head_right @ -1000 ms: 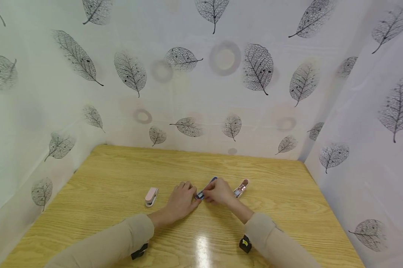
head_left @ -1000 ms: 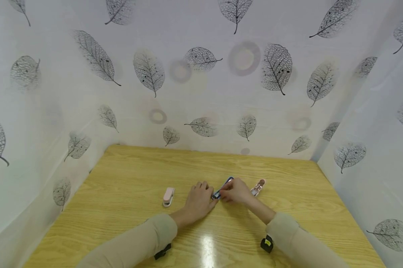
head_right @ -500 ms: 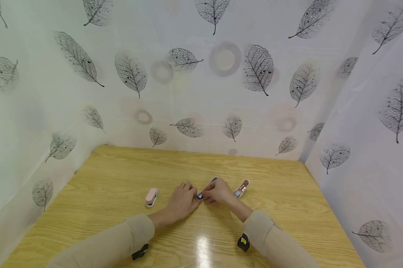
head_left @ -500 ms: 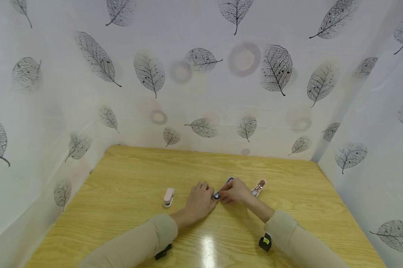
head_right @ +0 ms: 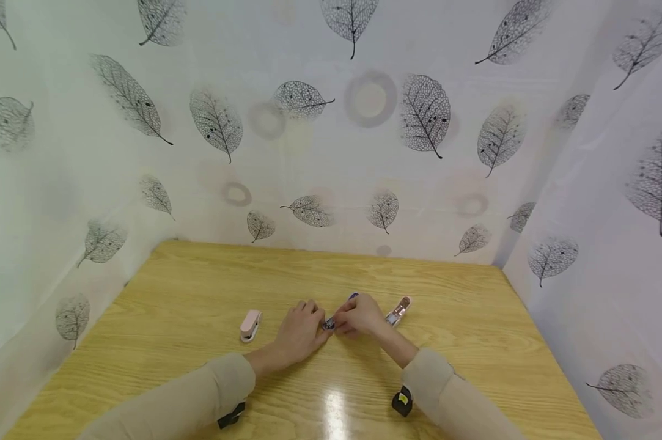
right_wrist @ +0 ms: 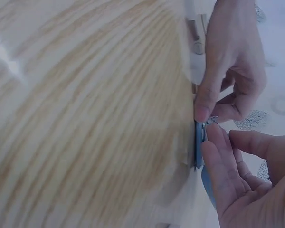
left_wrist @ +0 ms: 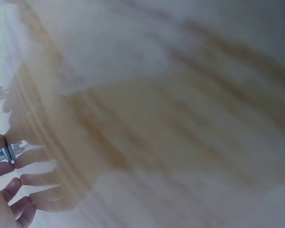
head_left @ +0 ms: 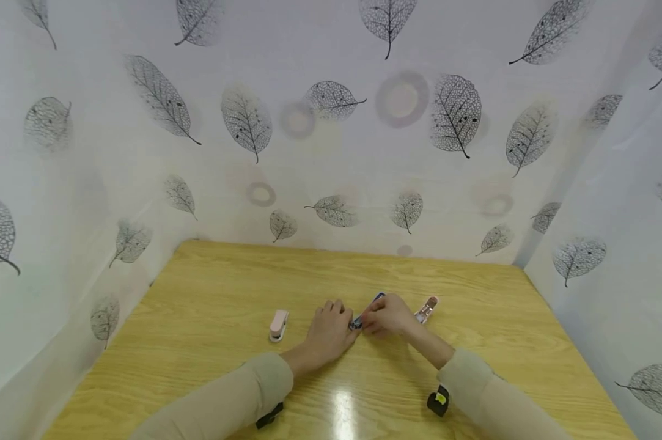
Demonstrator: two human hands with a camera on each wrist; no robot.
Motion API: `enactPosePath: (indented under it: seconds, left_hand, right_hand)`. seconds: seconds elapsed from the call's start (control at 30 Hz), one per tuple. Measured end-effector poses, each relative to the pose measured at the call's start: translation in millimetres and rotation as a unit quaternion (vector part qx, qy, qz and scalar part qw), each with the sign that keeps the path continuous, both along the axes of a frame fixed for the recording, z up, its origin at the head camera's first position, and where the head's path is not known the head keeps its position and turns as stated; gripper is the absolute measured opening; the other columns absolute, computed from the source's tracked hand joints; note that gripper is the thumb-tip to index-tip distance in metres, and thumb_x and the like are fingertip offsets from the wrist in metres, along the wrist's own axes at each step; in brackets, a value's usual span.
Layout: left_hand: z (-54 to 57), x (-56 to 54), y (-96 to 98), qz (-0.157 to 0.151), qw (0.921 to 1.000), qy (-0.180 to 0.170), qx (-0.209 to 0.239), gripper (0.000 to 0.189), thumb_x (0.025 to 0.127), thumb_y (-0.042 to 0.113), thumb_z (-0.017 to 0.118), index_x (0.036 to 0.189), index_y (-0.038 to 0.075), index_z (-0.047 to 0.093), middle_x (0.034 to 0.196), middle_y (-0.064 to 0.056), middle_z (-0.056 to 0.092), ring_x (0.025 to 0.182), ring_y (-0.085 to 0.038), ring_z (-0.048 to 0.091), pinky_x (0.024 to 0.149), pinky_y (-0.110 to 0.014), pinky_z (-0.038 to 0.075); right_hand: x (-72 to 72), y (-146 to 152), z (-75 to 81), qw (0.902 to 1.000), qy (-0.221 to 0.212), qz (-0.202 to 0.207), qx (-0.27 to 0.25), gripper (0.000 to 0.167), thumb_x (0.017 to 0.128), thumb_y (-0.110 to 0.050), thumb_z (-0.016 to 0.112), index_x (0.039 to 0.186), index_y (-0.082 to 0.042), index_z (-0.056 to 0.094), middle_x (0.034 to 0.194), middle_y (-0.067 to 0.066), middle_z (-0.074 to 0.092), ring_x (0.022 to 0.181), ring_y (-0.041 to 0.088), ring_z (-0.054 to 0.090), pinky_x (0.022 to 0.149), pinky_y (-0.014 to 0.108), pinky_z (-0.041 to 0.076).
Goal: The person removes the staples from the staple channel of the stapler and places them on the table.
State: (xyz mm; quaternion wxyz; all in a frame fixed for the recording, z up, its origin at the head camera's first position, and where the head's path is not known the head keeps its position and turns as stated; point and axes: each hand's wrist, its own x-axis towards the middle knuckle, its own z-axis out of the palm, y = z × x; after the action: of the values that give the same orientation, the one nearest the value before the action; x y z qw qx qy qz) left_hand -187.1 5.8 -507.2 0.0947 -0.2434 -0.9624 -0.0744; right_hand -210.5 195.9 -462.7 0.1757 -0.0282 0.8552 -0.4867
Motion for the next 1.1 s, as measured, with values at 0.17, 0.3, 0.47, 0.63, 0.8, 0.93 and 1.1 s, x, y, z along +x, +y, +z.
enactPosePath:
  seconds: [0.17,0.3,0.47,0.63,0.8,0.93,1.1]
  left_hand:
    - [-0.2,-1.8,1.3,0.010,0.9999,-0.005,0.007,0.035,0.099,0.050,0.070,0.108,0.016,0.071,0.112,-0.004,0.068,0.099,-0.021,0.062,0.082,-0.036,0.052]
    - [1.7,-0.8,1.3,0.010,0.9998,-0.006,0.014,0.034,0.097,0.050,0.072,0.104,0.016,0.071,0.109,-0.004,0.068,0.095,-0.020,0.060,0.079,-0.034,0.051]
    - [1.5,-0.2,1.3,0.011,0.9997,-0.010,0.020,0.034,0.097,0.050,0.072,0.103,0.017,0.071,0.108,-0.004,0.068,0.094,-0.019,0.060,0.079,-0.032,0.050]
    - [1.2,0.2,1.4,0.014,0.9997,-0.009,0.019,0.034,0.097,0.050,0.072,0.103,0.017,0.071,0.109,-0.004,0.067,0.095,-0.019,0.059,0.079,-0.032,0.049]
    - [1.7,0.3,1.7,0.015,0.9995,-0.012,0.023,0.031,0.097,0.049,0.073,0.095,0.018,0.067,0.107,-0.003,0.066,0.092,-0.018,0.058,0.077,-0.031,0.047]
    - [2.6,1.3,1.9,0.014,0.9996,-0.013,0.023,0.031,0.097,0.048,0.072,0.095,0.018,0.066,0.107,-0.003,0.066,0.092,-0.018,0.057,0.076,-0.030,0.046]
    - [2.7,3.1,1.8,0.013,0.9996,-0.014,0.022,0.031,0.097,0.048,0.073,0.095,0.019,0.065,0.106,-0.003,0.065,0.091,-0.017,0.056,0.076,-0.029,0.046]
  right_hand:
    - [0.7,10.9,12.1,0.9994,-0.002,0.006,-0.034,0.023,0.100,-0.010,0.070,0.109,0.010,0.075,0.094,0.021,0.081,0.080,0.028,0.081,0.070,0.035,0.065]
    - [4.9,22.1,17.5,0.9984,-0.029,-0.002,-0.047,0.025,0.102,-0.012,0.069,0.112,0.010,0.073,0.096,0.019,0.081,0.083,0.025,0.082,0.077,0.040,0.066]
    - [13.0,34.4,12.1,0.9971,-0.046,-0.007,-0.061,0.024,0.100,-0.011,0.070,0.111,0.010,0.072,0.092,0.013,0.082,0.078,0.016,0.080,0.076,0.039,0.066]
    - [20.5,38.0,0.9,0.9935,-0.063,-0.001,-0.094,0.025,0.099,-0.006,0.070,0.112,0.015,0.071,0.089,0.013,0.081,0.074,0.013,0.079,0.073,0.033,0.066]
    - [29.0,33.6,-6.5,0.9923,-0.076,0.013,-0.097,0.024,0.099,-0.007,0.069,0.111,0.014,0.071,0.090,0.014,0.082,0.074,0.013,0.079,0.068,0.030,0.064]
    - [33.9,30.2,-11.8,0.9907,-0.090,0.017,-0.100,0.024,0.100,-0.008,0.069,0.112,0.012,0.072,0.090,0.011,0.082,0.074,0.011,0.078,0.066,0.027,0.062]
    - [36.0,27.0,-15.7,0.9909,-0.102,0.006,-0.088,0.020,0.099,-0.009,0.070,0.109,0.008,0.074,0.087,0.008,0.082,0.072,0.011,0.077,0.064,0.026,0.062]
